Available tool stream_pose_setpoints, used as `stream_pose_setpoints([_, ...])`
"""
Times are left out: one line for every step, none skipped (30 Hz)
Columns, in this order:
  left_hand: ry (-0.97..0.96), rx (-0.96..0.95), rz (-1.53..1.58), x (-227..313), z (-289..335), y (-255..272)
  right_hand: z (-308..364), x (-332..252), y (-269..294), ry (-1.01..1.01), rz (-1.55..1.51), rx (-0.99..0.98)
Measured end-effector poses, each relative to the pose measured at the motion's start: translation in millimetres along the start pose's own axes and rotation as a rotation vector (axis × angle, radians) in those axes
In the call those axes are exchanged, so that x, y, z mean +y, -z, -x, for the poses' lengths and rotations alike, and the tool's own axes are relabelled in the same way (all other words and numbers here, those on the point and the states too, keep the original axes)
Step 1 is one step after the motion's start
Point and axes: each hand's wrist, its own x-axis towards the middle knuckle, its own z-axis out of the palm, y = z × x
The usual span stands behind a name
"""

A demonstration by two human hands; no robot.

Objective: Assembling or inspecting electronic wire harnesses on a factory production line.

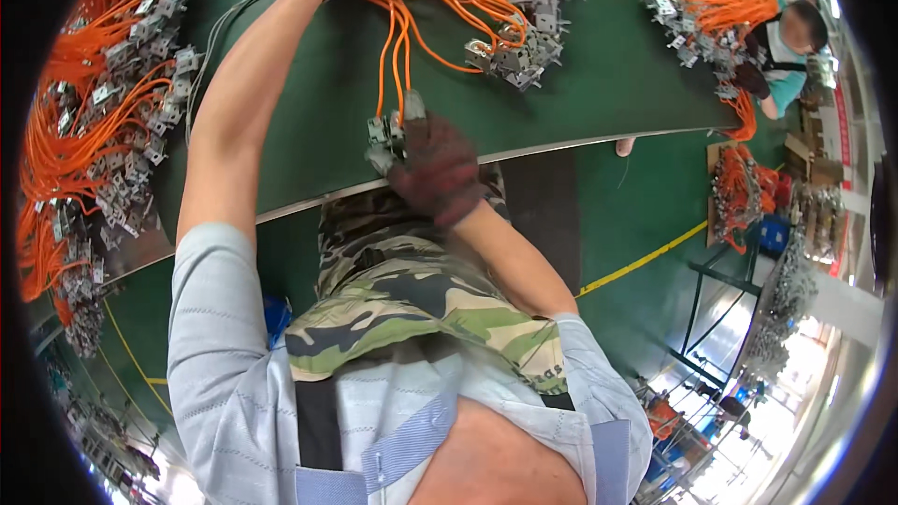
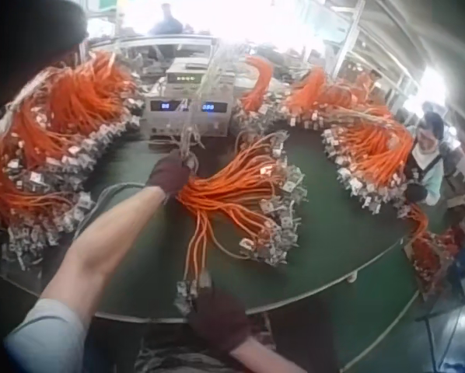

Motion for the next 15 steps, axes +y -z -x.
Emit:
stream_pose_setpoints([0.025,-0.021,0.031,16.8,-3.9,-6.3,-9.6,2.8,-7.6,0.022,0.068,0.045])
stream_pose_setpoints([0.046,-0.044,0.066,33.2,-5.8,-11.9,-14.9,5.6,-11.9,0.041,0.141,0.09])
stream_pose_setpoints([0.095,-0.023,0.055,22.9,-6.4,7.7,-23.7,-14.6,-7.0,-0.014,0.015,0.043])
stream_pose_setpoints([0.099,-0.021,0.056,17.7,-7.4,6.1,-26.6,-22.4,6.1,-0.011,0.015,0.04])
stream_pose_setpoints([0.12,-0.03,0.06,11.5,-7.8,1.5,-26.4,-25.8,25.0,0.018,-0.03,-0.054])
stream_pose_setpoints([0.139,-0.028,0.066,7.3,-11.7,1.2,-26.8,-21.6,41.1,0.056,-0.071,-0.145])
stream_pose_setpoints([0.115,-0.056,0.173,7.3,-6.1,2.4,-19.5,-10.8,50.1,0.052,-0.106,0.002])
stream_pose_setpoints([0.116,-0.056,0.182,8.3,-2.0,3.6,-13.6,1.4,59.6,0.049,-0.14,0.147])
stream_pose_setpoints([0.138,-0.091,0.247,19.4,2.9,9.0,-14.0,15.8,74.6,0.011,0.008,0.297])
stream_pose_setpoints([0.168,-0.125,0.3,22.9,7.6,12.7,-17.0,28.1,83.5,-0.024,0.144,0.442])
stream_pose_setpoints([0.175,-0.122,0.296,17.0,11.8,11.3,-21.6,37.3,85.3,-0.021,0.138,0.437])
stream_pose_setpoints([0.169,-0.059,0.315,10.5,14.0,6.2,-29.4,48.4,85.9,-0.069,0.156,0.499])
stream_pose_setpoints([0.155,-0.003,0.339,12.1,15.7,1.2,-36.4,57.8,85.7,-0.125,0.182,0.564])
stream_pose_setpoints([0.153,-0.006,0.337,12.9,21.4,-5.3,-42.5,65.6,82.4,-0.129,0.181,0.565])
stream_pose_setpoints([0.019,0.172,0.3,22.3,35.3,-8.9,-47.8,75.0,77.7,-0.109,0.215,0.494])
